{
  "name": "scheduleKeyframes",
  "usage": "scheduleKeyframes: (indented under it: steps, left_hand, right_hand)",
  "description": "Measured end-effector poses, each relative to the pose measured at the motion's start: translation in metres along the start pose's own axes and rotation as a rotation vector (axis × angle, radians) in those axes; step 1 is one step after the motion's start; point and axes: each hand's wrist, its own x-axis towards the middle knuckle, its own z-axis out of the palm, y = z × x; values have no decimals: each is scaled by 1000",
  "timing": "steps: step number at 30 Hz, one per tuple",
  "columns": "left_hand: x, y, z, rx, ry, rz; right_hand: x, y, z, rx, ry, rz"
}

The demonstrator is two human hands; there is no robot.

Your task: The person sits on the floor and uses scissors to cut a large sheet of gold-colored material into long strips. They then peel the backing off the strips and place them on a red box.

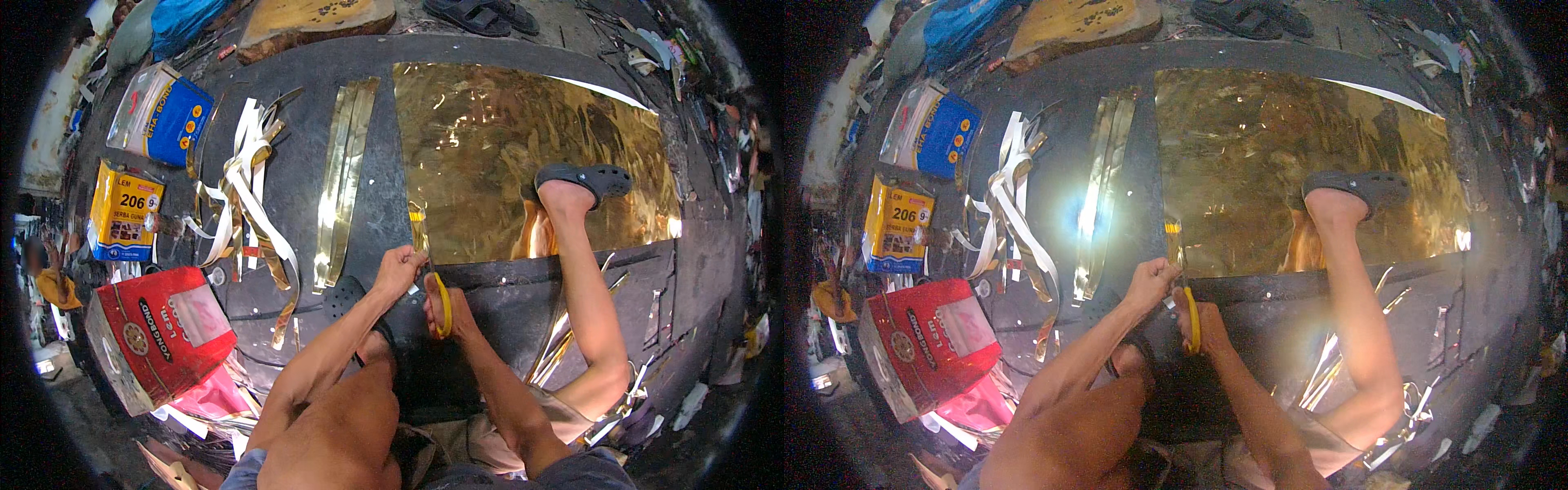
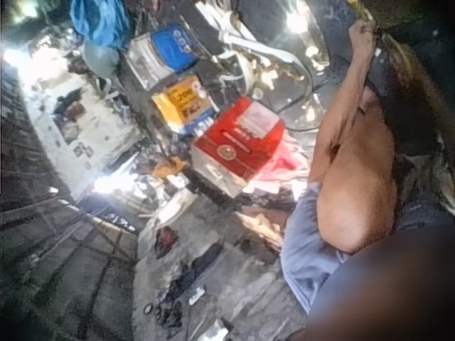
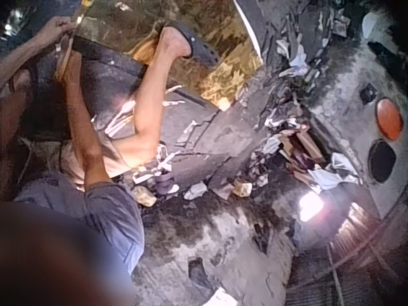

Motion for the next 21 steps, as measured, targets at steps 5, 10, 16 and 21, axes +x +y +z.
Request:
scheduleKeyframes:
  steps: [5, 10, 16, 21]
  left_hand:
    - [-8, 19, -3, -84, -38, -45]
    - [-23, 42, -4, -38, -21, -3]
    - [-31, 59, -7, -33, -33, -21]
    - [-40, 66, -14, -76, -25, 15]
  right_hand:
    - [59, -21, -3, -226, 58, -544]
    - [100, -77, -10, -352, 130, -340]
    - [126, -143, -13, -408, 204, -327]
    - [152, -177, -7, -377, 200, -348]
